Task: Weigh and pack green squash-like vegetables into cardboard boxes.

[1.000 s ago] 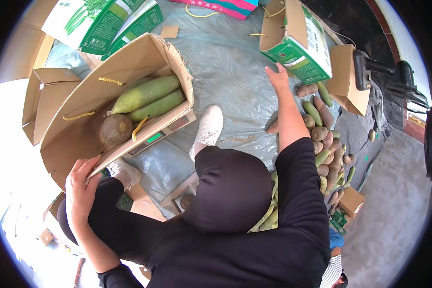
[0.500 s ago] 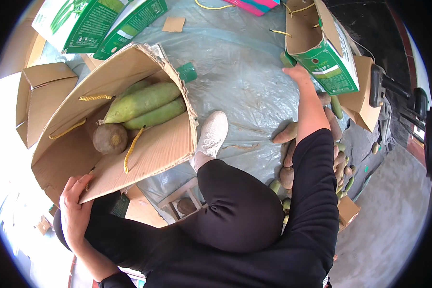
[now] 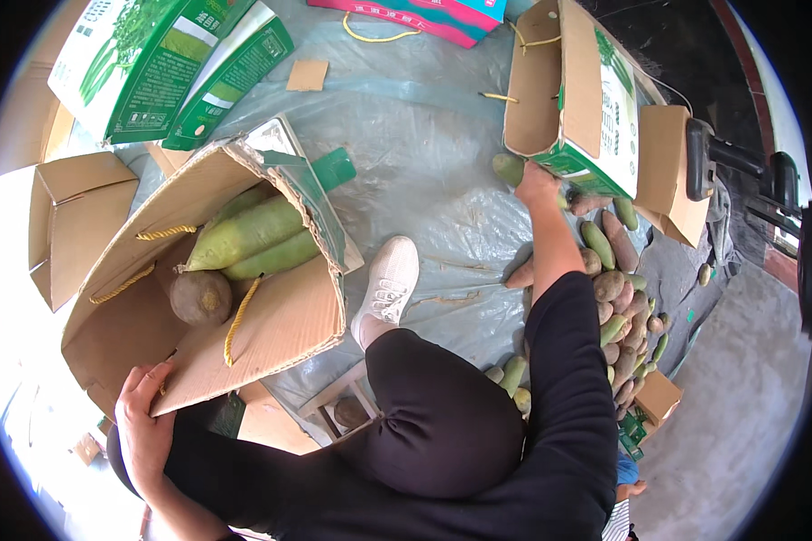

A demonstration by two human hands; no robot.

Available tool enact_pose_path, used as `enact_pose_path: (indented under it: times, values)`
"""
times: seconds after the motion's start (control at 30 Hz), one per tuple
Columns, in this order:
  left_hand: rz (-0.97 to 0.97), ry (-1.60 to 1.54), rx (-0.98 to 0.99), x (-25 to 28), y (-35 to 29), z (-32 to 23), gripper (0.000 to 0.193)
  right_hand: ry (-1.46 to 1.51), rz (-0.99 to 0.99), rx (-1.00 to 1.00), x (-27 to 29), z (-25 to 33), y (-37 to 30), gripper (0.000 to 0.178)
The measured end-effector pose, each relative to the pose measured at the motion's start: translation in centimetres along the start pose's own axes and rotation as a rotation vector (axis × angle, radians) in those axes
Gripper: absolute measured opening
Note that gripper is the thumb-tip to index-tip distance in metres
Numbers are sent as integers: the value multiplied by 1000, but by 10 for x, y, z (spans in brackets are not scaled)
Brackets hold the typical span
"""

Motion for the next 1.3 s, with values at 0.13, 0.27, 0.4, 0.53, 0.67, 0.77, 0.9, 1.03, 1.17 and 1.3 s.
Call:
enact_pose_path:
  times: [0.13,0.27,0.4,0.53,0.67,0.77,0.9,1.03,1.17,1.3]
  values:
    - [2,-1,20,1,-4,4,38,109,-104,0,12,20,-37,66]
    - [8,12,11,3,-6,2,38,291,271,214,4,74,-86,60]
    - [11,10,6,2,-6,0,38,553,221,281,14,110,-105,71]
    - [-12,23,-30,2,-9,-2,39,772,-6,321,37,112,-71,82]
    - [0,15,-18,1,-7,-6,38,728,-1,196,52,75,-14,91]
    - [9,29,-19,1,-9,-3,37,727,31,164,69,62,-9,93]
    - [-5,20,-38,3,-11,-4,37,688,-39,258,70,77,-27,81]
    - [22,35,-32,4,-18,0,35,687,35,301,70,102,-66,82]
    - [-6,12,-76,9,-29,-2,34,830,30,402,82,122,-106,76]
    - [-83,-36,-199,20,-42,-4,31,1054,-93,504,140,118,-145,68]
Point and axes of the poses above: each hand's wrist, its own y-axis towards the middle knuckle, its own x-axis out of the back of the hand, z = x × y, the point moved 10 cm from there along y, towards the middle knuckle, and after that the axes turned 6 degrees about x, right-handed, at the moved point
